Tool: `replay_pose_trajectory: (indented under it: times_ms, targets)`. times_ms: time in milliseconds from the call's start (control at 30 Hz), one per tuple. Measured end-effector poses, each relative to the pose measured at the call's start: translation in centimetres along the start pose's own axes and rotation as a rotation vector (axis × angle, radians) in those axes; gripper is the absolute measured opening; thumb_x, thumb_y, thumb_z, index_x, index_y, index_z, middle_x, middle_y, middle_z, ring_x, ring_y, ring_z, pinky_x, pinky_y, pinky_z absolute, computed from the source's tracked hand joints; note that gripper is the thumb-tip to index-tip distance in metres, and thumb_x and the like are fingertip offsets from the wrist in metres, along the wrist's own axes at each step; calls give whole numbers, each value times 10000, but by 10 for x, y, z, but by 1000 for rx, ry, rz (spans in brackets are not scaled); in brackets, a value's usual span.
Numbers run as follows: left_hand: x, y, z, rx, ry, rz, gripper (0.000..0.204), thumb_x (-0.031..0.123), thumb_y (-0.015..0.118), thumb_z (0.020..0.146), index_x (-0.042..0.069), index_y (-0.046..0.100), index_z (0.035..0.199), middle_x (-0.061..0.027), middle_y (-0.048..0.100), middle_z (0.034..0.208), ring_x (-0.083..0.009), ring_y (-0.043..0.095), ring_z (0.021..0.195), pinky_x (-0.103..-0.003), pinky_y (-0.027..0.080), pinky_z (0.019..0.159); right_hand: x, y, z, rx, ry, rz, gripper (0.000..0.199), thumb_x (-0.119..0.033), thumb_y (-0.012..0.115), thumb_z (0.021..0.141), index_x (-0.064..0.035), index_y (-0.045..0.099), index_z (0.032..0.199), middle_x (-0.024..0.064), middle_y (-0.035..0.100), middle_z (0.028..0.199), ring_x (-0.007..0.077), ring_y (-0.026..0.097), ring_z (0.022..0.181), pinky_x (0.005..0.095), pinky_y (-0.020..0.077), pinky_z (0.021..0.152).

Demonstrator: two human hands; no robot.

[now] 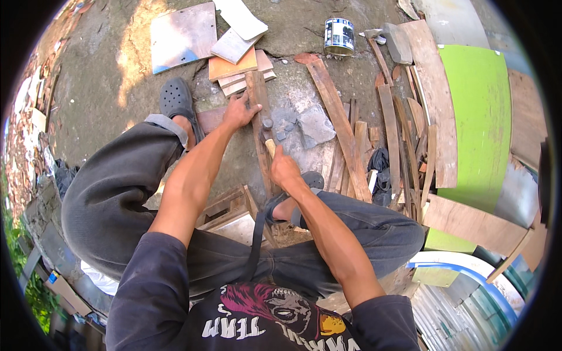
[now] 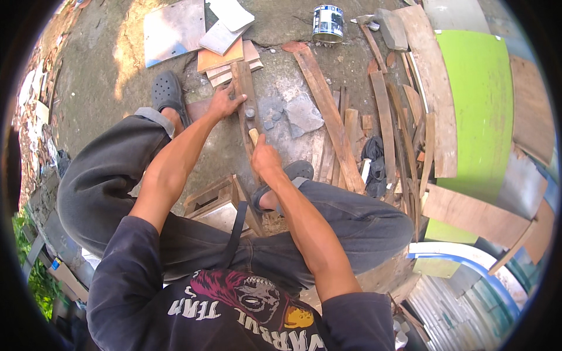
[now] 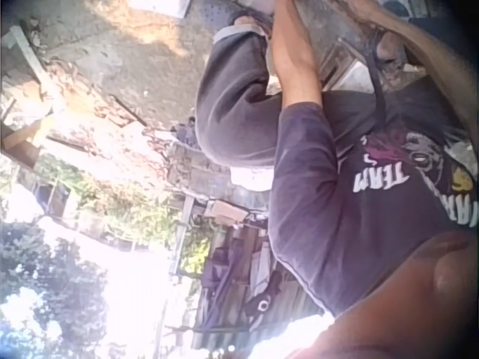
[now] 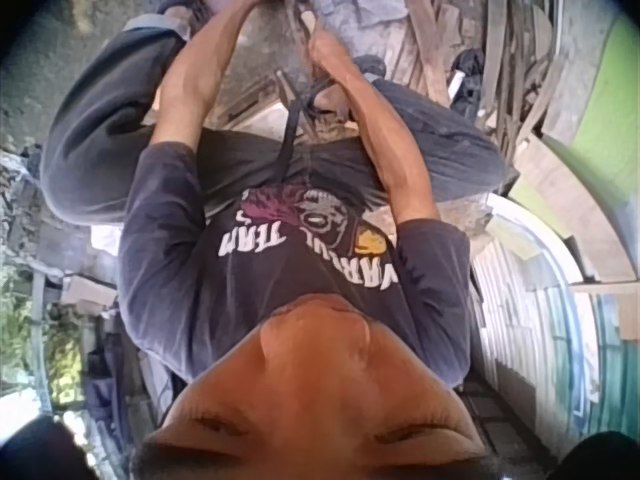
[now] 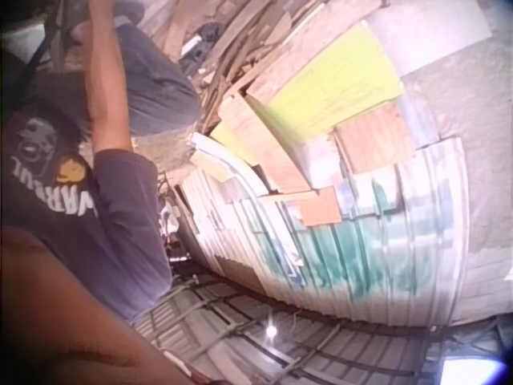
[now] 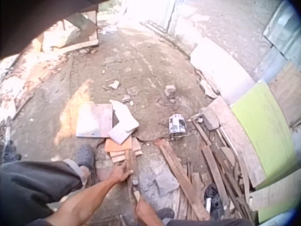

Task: The person sits on the ground and uses a hammer to repeatedly strike a piece of wood, breaking it into smaller pieces. The person picks up the wood, positions it, and strikes it multiple times to split it.

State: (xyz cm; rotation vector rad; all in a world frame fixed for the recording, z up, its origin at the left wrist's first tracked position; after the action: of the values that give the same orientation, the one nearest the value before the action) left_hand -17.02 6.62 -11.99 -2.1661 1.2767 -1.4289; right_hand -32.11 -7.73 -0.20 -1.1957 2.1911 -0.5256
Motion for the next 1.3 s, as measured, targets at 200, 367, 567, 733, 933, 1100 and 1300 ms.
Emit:
replay_pose_trajectory:
  times_ms: [200, 367, 567, 733, 933, 1100, 1300]
  targets:
    - [1, 3, 4, -28, -22, 24, 893, 576, 679, 796, 78, 385, 1478, -306, 436, 1390, -411, 434, 1305, -429, 396, 1074, -5, -12, 2, -58, 47, -33, 350, -85, 484, 897, 71, 419, 1203, 339, 648, 999, 473, 649, 953, 524, 526, 825]
    - [-9, 7, 8, -8, -6, 19, 897, 579, 676, 798, 77, 381, 1480, -316, 442, 1389, -411, 427, 1310, -429, 389, 1080, -11, -17, 14, -119, 75, -43, 360, -107, 518, 895, 58, 432, 1204, 332, 642, 1049, 461, 641, 1001, 511, 524, 849]
    - [2, 0, 4, -83, -10, 28, 922, 610, 655, 803, 27, 386, 1465, -313, 493, 1352, -404, 407, 1325, -428, 369, 1094, -18, -25, 21, -198, 161, -76, 390, -116, 541, 897, 62, 452, 1232, 296, 623, 1168, 427, 615, 1103, 470, 519, 904]
    - [-9, 0, 9, -42, 45, -29, 763, 558, 549, 907, 40, 417, 1452, -310, 489, 1361, -415, 409, 1327, -423, 355, 1103, -32, -37, 27, -286, 198, -104, 504, -134, 619, 847, 62, 461, 1283, 294, 596, 1232, 410, 591, 1161, 450, 512, 934]
    - [-9, 0, 16, -65, 16, -133, 703, 529, 421, 978, -19, 434, 1418, -311, 473, 1388, -410, 418, 1339, -415, 337, 1111, -38, -41, 48, -429, 78, -413, 219, -79, 632, 760, 6, 697, 952, 195, 709, 1025, 325, 677, 1032, 418, 526, 898]
    - [-13, 0, 9, 10, -87, -414, 668, 542, 365, 988, -11, 563, 1307, -261, 486, 1401, -402, 442, 1321, -417, 344, 1102, -68, -92, 100, -719, 82, -652, 168, -29, 563, 657, -22, 711, 736, 198, 705, 896, 324, 690, 819, 434, 542, 746]
    - [-8, -19, -1, 187, -37, -294, 533, 456, 552, 928, -3, 651, 1181, -217, 688, 1084, -341, 655, 1033, -407, 482, 912, -20, -112, 105, -655, 164, -487, 129, -29, 511, 722, 31, 625, 724, 182, 637, 714, 288, 615, 594, 446, 489, 539]
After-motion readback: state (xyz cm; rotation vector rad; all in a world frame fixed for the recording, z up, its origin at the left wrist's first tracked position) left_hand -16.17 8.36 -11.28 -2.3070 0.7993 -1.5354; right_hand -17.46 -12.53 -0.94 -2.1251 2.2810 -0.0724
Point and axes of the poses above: each hand's wrist, its own z-axis towards the middle knuckle, its own y-axis out of the palm, x = y × z, the point moved 2 cm from there along z, towards the middle knuckle
